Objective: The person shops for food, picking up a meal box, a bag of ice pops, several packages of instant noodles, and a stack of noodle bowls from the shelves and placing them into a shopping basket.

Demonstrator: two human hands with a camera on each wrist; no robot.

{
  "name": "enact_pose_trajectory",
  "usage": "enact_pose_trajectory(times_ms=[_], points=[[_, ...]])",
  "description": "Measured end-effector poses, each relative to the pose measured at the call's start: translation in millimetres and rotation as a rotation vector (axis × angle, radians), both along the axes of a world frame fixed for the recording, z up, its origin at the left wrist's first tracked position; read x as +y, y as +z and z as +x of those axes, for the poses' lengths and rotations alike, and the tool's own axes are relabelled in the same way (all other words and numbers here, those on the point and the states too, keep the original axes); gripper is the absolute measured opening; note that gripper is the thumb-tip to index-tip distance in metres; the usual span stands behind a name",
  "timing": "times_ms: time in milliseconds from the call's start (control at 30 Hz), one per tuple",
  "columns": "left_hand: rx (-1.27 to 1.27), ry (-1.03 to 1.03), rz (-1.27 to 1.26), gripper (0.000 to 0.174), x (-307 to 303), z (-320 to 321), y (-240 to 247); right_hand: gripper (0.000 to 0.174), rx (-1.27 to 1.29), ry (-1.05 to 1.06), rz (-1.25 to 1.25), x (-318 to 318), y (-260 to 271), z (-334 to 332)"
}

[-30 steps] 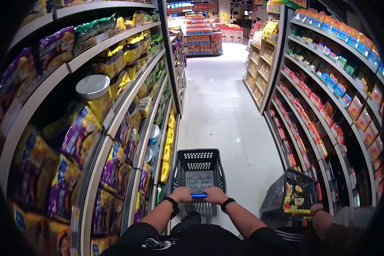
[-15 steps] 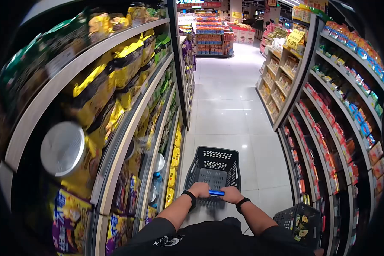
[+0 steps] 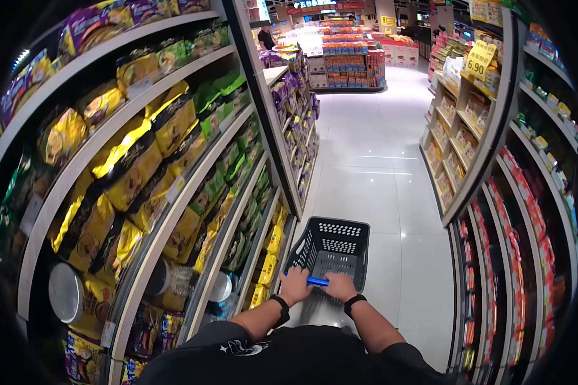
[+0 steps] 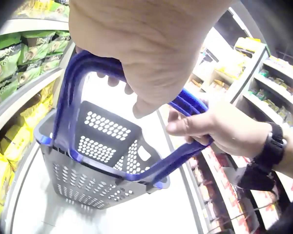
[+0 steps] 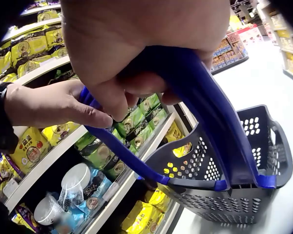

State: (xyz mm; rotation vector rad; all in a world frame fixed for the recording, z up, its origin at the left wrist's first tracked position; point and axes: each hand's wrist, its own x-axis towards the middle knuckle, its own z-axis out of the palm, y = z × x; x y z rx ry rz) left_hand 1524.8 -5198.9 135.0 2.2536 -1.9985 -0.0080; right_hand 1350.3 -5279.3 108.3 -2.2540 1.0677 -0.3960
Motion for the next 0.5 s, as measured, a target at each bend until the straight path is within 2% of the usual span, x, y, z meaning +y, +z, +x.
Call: enact_pose_trajectory(times_ms=[33,300,433,500], points=[[0.088,0.003,0.095,0.052,-14.2,-3.3,-2.3,0.028,0.031,-0.001,-0.024,-16.4,-0.4,-0.3],[0.222,-0.081,-0.038,0.053,-142.5,16.4,-12.5,0.026,0.045,0.057,0.071,-156.4,6.6,11.3],[0.206,-0.084,-0.194,0.049,-227.1,31.3,-20.1,0.027,0.033,0.045,0.008,-241.1,-7.5,29.0],[0.192,-0.047,-0.18,0.045,-271.1,32.8,-13.9,0.026,0.013,0.03,-0.004,-284.5,-8.4,35.1]])
